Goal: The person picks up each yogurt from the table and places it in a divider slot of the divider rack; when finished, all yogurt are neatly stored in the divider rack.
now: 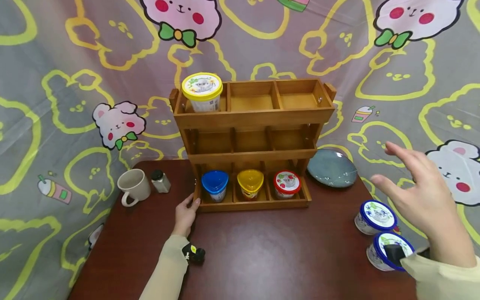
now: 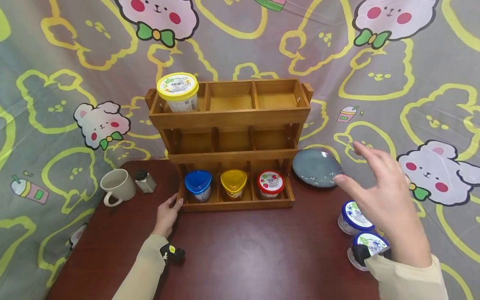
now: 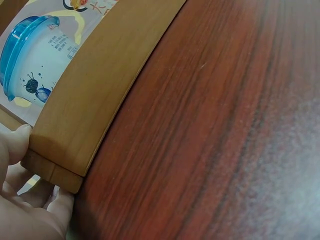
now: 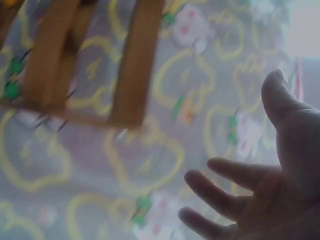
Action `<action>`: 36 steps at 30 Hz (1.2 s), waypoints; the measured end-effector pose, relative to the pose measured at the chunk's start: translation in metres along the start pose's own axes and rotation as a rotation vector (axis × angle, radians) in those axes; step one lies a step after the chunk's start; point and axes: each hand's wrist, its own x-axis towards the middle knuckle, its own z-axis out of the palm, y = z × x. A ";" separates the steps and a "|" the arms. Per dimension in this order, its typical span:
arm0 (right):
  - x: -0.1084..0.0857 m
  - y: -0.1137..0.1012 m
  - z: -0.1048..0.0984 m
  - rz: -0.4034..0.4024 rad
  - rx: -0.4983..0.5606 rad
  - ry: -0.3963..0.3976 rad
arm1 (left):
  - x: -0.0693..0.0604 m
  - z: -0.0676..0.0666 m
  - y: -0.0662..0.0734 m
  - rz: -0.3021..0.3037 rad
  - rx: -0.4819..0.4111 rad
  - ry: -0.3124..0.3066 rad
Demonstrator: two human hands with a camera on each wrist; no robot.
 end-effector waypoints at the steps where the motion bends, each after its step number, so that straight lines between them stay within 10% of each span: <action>1: -0.009 0.012 0.000 0.015 -0.011 0.006 | 0.000 0.000 0.000 0.000 -0.002 -0.004; 18: -0.127 0.148 0.062 0.663 -0.076 0.022 | -0.005 -0.007 0.002 -0.011 0.016 0.024; 36: -0.171 0.221 0.097 0.721 0.154 -0.048 | -0.001 0.000 0.000 -0.019 0.035 0.016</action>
